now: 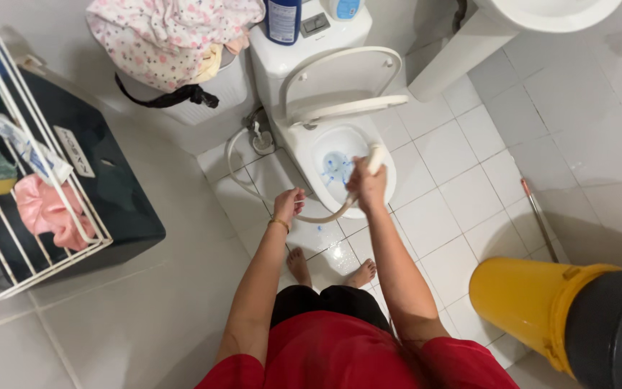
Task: The person applies cleaning liquid to a toilet bowl, scrubs the interior using a long-handled brush, and then uses a hand-held sprayer and a scoop to rinse the bowl with water.
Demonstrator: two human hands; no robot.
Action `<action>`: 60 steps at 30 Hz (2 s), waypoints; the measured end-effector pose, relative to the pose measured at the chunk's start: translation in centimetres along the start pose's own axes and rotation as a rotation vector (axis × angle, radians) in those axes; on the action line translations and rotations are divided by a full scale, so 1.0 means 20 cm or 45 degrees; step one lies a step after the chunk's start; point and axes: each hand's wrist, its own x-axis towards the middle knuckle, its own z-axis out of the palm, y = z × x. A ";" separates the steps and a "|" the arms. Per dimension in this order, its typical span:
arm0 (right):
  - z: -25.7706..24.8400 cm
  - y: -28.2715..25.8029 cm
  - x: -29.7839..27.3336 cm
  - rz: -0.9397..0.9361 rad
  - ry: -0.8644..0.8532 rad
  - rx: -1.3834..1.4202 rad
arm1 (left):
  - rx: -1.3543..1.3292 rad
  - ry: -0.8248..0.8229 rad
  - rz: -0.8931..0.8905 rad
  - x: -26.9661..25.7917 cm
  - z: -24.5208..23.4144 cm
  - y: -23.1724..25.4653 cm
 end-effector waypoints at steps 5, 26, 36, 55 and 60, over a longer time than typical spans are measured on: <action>0.04 0.01 -0.03 -0.006 0.155 -0.011 | 0.381 -0.338 0.153 -0.02 0.07 -0.01; 0.27 0.36 0.04 0.344 -0.199 0.595 | 1.602 0.459 0.890 -0.56 -0.32 0.24; 0.35 0.17 -0.04 0.100 -0.258 0.729 | 1.486 0.615 0.968 -0.69 -0.18 0.57; 0.22 0.28 -0.07 0.233 0.193 0.807 | 1.624 0.420 0.758 -0.69 -0.13 0.61; 0.09 0.48 -0.03 0.290 0.338 0.945 | 1.655 0.354 0.694 -0.65 -0.18 0.58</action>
